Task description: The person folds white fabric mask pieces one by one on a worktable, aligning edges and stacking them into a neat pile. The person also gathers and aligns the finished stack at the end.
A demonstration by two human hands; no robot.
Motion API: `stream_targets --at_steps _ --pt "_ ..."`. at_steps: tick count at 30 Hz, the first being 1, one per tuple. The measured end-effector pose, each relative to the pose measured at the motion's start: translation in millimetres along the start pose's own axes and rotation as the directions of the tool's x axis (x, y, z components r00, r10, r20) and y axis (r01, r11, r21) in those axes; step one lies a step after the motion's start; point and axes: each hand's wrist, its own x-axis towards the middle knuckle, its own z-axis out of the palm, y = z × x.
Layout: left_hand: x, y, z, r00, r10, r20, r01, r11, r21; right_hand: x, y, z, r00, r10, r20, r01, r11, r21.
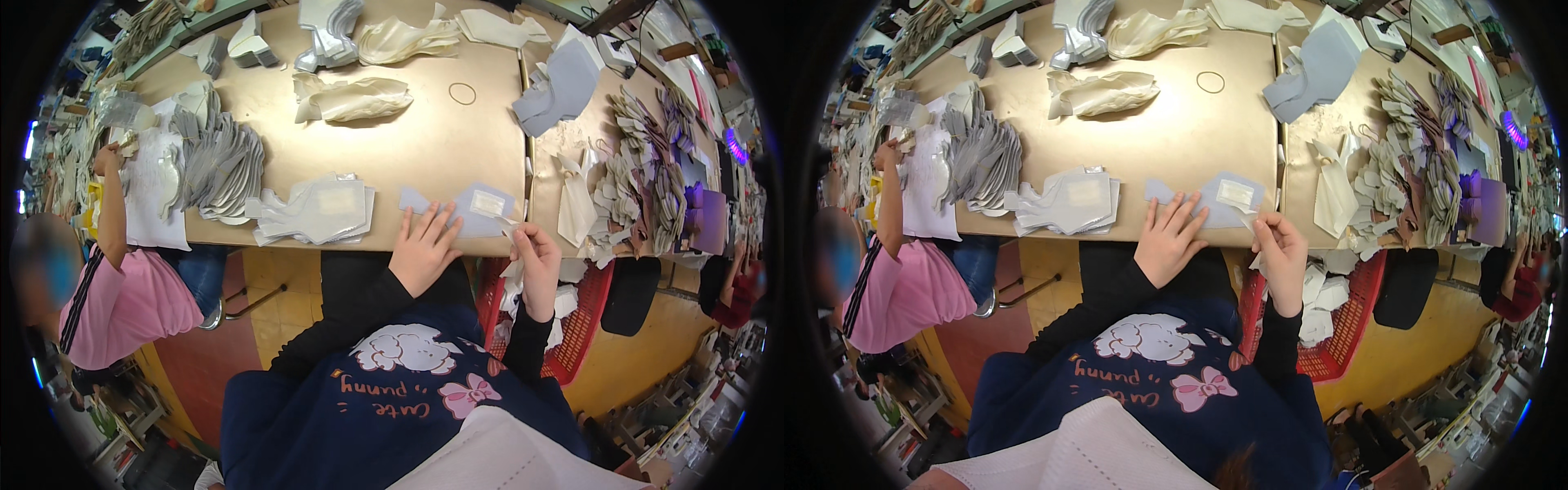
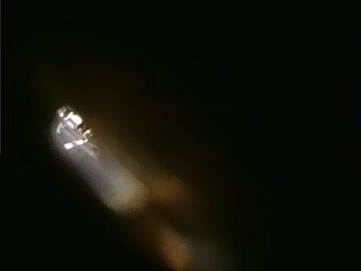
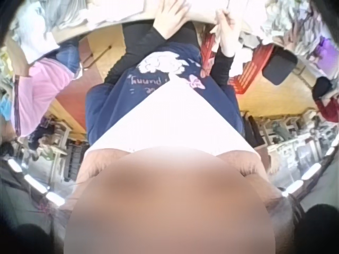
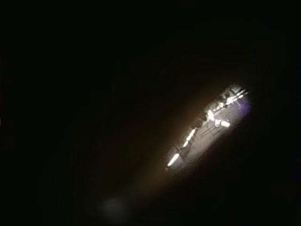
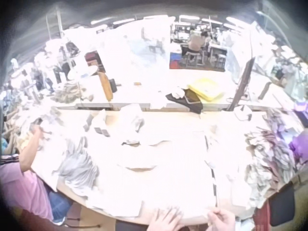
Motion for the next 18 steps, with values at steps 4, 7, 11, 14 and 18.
stream_targets --at_steps 4,7,11,14,18 --pt "-11.0 7.8 1.3 0.989 -0.046 -0.138 0.029 0.991 -0.129 3.6 -6.7 11.6 0.999 0.028 0.032 -0.024 0.994 -0.104" --pt "-18.1 -4.1 -9.8 0.951 -0.154 -0.268 0.103 0.975 -0.195 5.6 -8.8 24.5 0.993 0.081 0.082 -0.062 0.975 -0.214" --pt "-26.5 -15.6 -20.8 0.938 -0.197 -0.286 0.184 0.980 -0.073 13.7 -6.1 42.4 0.975 0.133 0.179 -0.072 0.947 -0.314" --pt "-27.7 -18.6 -21.6 0.936 -0.225 -0.272 0.210 0.974 -0.082 25.9 4.6 64.4 0.975 0.023 0.220 0.041 0.958 -0.283" --pt "-28.2 -19.3 -18.7 0.937 -0.222 -0.269 0.210 0.975 -0.072 40.8 10.2 80.6 0.961 -0.020 0.277 0.127 0.918 -0.375"
